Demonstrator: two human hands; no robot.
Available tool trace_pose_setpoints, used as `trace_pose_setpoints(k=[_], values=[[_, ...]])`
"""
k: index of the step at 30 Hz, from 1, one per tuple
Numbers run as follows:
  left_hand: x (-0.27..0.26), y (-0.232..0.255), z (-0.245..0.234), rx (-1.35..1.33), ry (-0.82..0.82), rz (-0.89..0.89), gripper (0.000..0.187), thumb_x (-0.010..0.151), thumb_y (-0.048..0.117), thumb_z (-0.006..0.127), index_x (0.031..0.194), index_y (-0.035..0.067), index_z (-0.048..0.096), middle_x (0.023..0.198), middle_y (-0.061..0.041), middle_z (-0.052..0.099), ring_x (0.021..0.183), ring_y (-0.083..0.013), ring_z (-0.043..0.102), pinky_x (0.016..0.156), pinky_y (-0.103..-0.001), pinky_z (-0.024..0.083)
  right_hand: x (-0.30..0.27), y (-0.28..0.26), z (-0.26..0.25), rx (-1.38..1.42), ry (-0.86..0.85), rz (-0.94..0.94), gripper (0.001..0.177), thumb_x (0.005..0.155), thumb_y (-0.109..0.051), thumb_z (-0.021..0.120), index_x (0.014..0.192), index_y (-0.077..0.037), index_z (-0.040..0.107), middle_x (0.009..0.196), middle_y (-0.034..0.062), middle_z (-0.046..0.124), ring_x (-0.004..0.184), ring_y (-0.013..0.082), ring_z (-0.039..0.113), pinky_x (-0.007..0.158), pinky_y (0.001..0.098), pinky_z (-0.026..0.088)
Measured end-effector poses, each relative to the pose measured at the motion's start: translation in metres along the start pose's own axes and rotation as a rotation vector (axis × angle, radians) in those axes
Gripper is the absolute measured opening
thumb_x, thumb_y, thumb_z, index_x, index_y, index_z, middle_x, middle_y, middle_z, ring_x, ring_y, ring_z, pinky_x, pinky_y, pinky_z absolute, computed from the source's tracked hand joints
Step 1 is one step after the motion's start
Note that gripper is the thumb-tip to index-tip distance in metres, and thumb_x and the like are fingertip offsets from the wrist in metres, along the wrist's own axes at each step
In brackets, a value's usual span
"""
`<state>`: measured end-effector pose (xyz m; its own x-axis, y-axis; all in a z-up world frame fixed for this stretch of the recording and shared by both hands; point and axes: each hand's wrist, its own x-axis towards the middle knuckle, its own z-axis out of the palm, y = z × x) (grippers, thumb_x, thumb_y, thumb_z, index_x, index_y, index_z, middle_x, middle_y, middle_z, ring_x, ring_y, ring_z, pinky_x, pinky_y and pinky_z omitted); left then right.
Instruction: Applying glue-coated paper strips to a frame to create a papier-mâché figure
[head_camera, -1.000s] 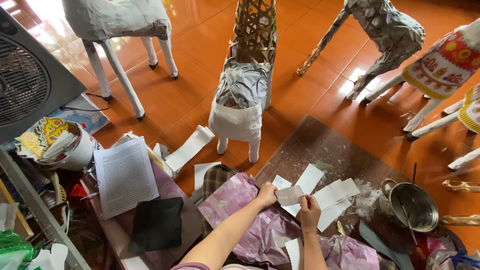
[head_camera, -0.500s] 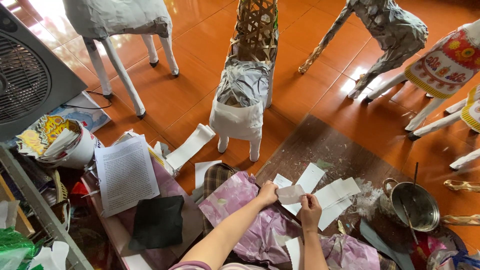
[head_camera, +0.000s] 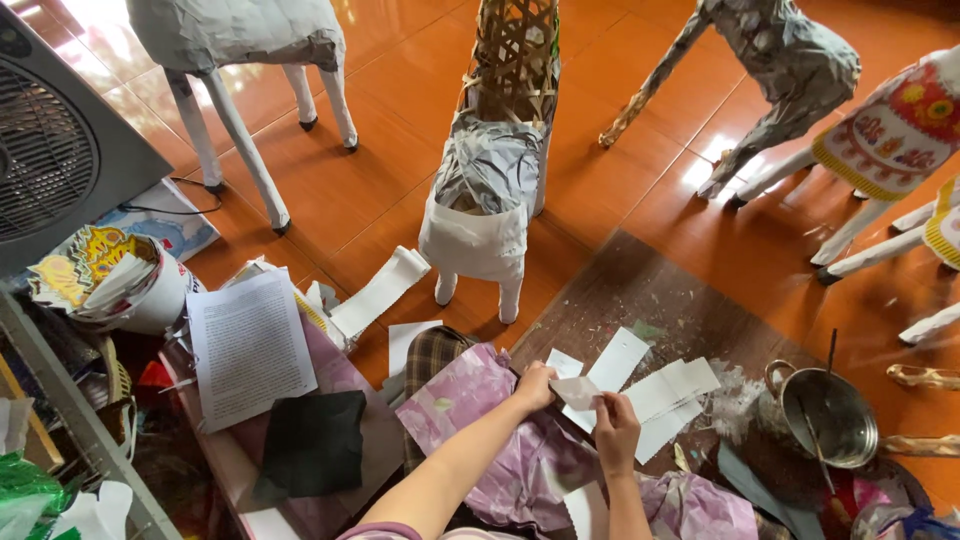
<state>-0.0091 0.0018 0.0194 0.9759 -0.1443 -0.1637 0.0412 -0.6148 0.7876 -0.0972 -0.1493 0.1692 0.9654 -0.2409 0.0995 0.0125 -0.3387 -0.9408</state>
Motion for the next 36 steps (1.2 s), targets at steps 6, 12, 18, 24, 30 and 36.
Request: trace_pose_setpoints(k=[6,12,18,24,30,36], values=[[-0.004,0.009,-0.008,-0.045,-0.045,-0.059,0.040,0.066,-0.001,0.083,0.103,0.008,0.070,0.131,-0.015,0.056,0.115,-0.0345,0.054,0.103,-0.042,0.048,0.007,-0.004,-0.014,0.010,-0.007,-0.106,0.020,0.092,0.002,0.066,0.109,-0.004,0.073,0.095,0.0061,0.075,0.055,0.0062,0.049,0.044,0.0167,0.038],[-0.002,0.009,-0.005,-0.077,-0.035,-0.055,0.015,0.084,0.004,0.067,0.095,0.009,0.076,0.143,-0.021,0.049,0.128,-0.0404,0.049,0.108,-0.044,0.043,0.016,-0.002,-0.041,0.073,-0.037,-0.254,0.016,0.093,0.005,0.064,0.106,-0.003,0.071,0.100,0.0098,0.073,0.083,0.0143,0.067,0.069,0.0179,0.060],[0.001,0.006,-0.005,-0.075,-0.041,0.024,0.026,0.076,0.023,0.086,0.096,0.010,0.077,0.146,-0.019,0.049,0.131,-0.0391,0.050,0.109,-0.044,0.044,0.013,-0.016,-0.069,-0.019,0.089,-0.247,0.013,0.101,0.004,0.063,0.108,-0.004,0.070,0.104,0.0089,0.073,0.067,0.0076,0.056,0.051,0.0156,0.045],[0.001,0.003,-0.003,-0.148,0.029,0.162,0.027,0.071,0.025,0.085,0.093,0.014,0.074,0.137,-0.021,0.053,0.122,-0.0388,0.054,0.103,-0.042,0.047,0.009,-0.038,-0.082,0.138,0.150,-0.096,0.015,0.097,0.006,0.062,0.111,0.005,0.066,0.113,0.0089,0.066,0.094,0.0168,0.062,0.084,0.0245,0.050],[-0.005,0.019,-0.017,-0.164,-0.039,-0.034,0.017,0.076,0.002,0.067,0.090,0.010,0.073,0.127,-0.012,0.058,0.114,-0.0312,0.058,0.102,-0.037,0.047,0.016,-0.013,-0.088,0.202,0.202,-0.006,0.017,0.102,-0.001,0.060,0.117,0.003,0.067,0.104,0.0108,0.070,0.091,0.0161,0.062,0.082,0.0243,0.051],[0.003,0.011,-0.016,-0.215,0.076,0.086,0.016,0.069,0.009,0.077,0.084,0.006,0.077,0.089,-0.013,0.076,0.082,-0.0281,0.069,0.080,-0.035,0.057,0.015,0.014,-0.093,0.121,0.287,0.195,0.017,0.106,-0.013,0.064,0.115,0.001,0.066,0.107,0.0160,0.070,0.097,0.0240,0.065,0.082,0.0295,0.055]])
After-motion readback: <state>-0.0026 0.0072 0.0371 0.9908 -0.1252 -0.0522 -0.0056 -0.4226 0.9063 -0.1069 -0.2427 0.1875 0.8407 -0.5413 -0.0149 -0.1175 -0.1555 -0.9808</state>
